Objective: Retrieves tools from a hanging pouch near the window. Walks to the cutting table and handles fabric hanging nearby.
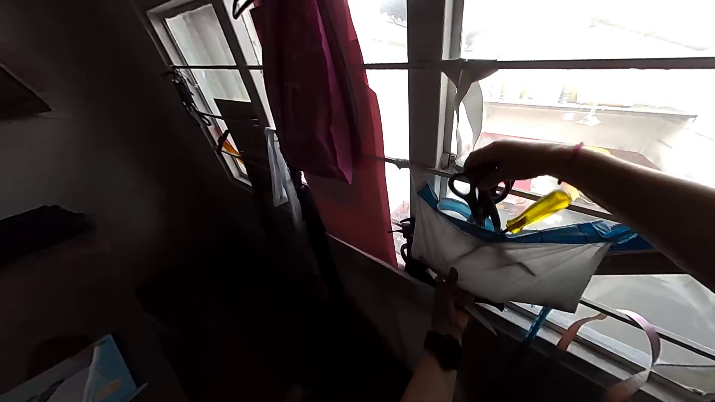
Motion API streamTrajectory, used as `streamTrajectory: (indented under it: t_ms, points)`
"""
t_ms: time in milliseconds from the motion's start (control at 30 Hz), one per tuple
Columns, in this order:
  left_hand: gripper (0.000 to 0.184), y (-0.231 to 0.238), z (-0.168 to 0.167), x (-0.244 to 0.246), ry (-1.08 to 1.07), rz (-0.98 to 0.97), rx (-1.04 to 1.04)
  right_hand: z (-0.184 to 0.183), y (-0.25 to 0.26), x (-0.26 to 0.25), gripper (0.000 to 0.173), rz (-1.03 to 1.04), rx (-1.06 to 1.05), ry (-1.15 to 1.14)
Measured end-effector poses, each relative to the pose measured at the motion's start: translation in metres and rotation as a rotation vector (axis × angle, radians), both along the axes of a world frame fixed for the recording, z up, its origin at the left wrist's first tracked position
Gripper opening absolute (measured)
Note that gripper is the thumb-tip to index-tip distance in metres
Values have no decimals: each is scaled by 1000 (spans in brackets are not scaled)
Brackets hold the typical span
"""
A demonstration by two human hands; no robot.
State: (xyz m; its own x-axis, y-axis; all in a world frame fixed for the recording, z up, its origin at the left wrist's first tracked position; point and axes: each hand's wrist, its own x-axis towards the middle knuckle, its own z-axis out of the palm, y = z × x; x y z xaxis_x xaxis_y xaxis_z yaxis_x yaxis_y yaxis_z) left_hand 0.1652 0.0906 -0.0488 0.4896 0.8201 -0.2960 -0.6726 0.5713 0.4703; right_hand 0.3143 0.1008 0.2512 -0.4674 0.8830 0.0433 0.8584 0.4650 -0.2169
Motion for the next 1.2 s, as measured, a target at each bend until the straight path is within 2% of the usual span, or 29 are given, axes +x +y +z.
streamTrajectory:
  t_ms: [100,167,200,267,333,467,567,700,767,867,967,1067,1100,1200]
  points:
    - [31,0,-3,7,40,43,3,14,-7,3,21,-13,88,13]
    - [17,-5,-5,5,190,134,30,16,-8,2,20,1,110,3]
    - [17,-10,-5,1,278,204,26,16,-9,2,20,5,113,-1]
    - [37,-23,-3,-12,344,284,16,15,-11,4,19,5,134,9]
    - [49,-39,13,-26,299,223,40,16,-15,8,19,-7,155,27]
    - [41,-50,68,-27,111,-1,197,19,-26,13,18,-73,184,81]
    - [37,-39,102,-16,66,-73,211,24,-37,18,20,-88,223,142]
    - [32,-26,113,-2,-3,-86,228,27,-47,27,21,-86,289,199]
    - [33,-23,114,5,78,-57,231,23,-57,31,21,-116,375,225]
    - [36,-21,115,16,201,-38,200,-4,-85,32,22,-145,562,227]
    - [23,-17,115,27,291,-6,174,-46,-111,24,19,-82,715,210]
    - [15,-21,100,28,354,-39,187,-84,-124,19,19,3,860,172]
    - [19,-26,93,26,354,-61,182,-98,-130,15,18,11,898,146]
    - [51,-47,82,10,264,-174,104,-141,-147,-3,15,90,974,-14]
